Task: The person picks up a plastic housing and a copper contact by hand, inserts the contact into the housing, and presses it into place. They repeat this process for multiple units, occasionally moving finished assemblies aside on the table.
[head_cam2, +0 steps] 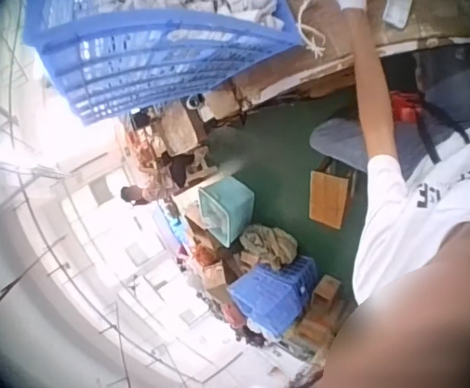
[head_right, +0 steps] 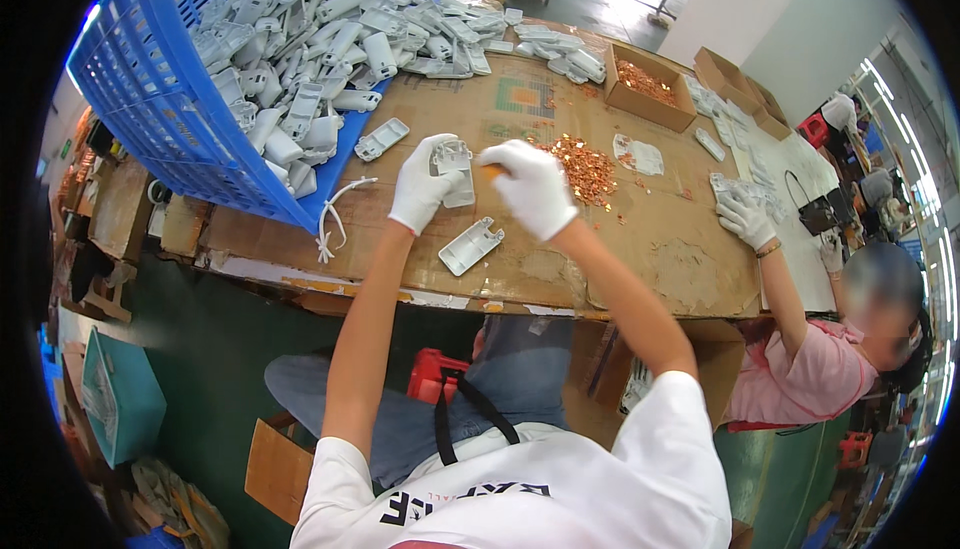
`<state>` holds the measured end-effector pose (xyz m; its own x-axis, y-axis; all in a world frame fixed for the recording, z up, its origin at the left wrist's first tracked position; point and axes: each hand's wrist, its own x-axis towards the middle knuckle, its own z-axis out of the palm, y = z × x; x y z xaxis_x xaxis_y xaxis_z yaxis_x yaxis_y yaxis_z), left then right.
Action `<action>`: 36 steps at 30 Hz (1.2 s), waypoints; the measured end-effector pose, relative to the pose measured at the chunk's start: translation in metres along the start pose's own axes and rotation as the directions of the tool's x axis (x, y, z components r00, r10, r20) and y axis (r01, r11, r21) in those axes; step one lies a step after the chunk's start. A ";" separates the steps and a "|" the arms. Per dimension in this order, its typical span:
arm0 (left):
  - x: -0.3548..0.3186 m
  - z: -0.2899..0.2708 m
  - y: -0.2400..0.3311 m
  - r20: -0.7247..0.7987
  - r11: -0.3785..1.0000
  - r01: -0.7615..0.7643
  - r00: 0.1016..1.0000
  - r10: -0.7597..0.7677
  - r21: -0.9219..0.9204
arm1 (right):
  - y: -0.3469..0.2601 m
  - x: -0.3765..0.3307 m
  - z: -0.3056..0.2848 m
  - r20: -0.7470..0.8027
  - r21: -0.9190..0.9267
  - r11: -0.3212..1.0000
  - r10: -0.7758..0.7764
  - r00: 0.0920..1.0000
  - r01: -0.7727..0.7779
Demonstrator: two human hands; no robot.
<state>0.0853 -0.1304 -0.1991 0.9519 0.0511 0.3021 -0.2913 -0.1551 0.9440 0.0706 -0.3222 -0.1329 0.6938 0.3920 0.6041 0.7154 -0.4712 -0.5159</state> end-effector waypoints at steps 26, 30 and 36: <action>-0.371 -0.019 0.065 -0.146 0.836 0.527 0.849 -0.508 0.152 | -0.143 -0.218 0.092 0.827 0.013 0.925 0.203 0.525 -0.380; -0.368 -0.035 0.124 -0.020 0.585 0.794 0.595 -0.803 0.166 | -0.074 -0.287 0.143 0.913 0.099 0.907 0.080 0.399 -0.409; -0.375 -0.038 0.113 -0.192 0.544 0.839 0.539 -0.820 0.030 | 0.019 -0.358 0.211 0.951 0.301 0.787 -0.209 0.227 -0.539</action>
<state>-0.3085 -0.1300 -0.2010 0.7335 0.3445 -0.5859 0.6428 -0.0713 0.7627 -0.1468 -0.3046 -0.4876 0.0861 0.9390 -0.3330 0.2139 -0.3439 -0.9143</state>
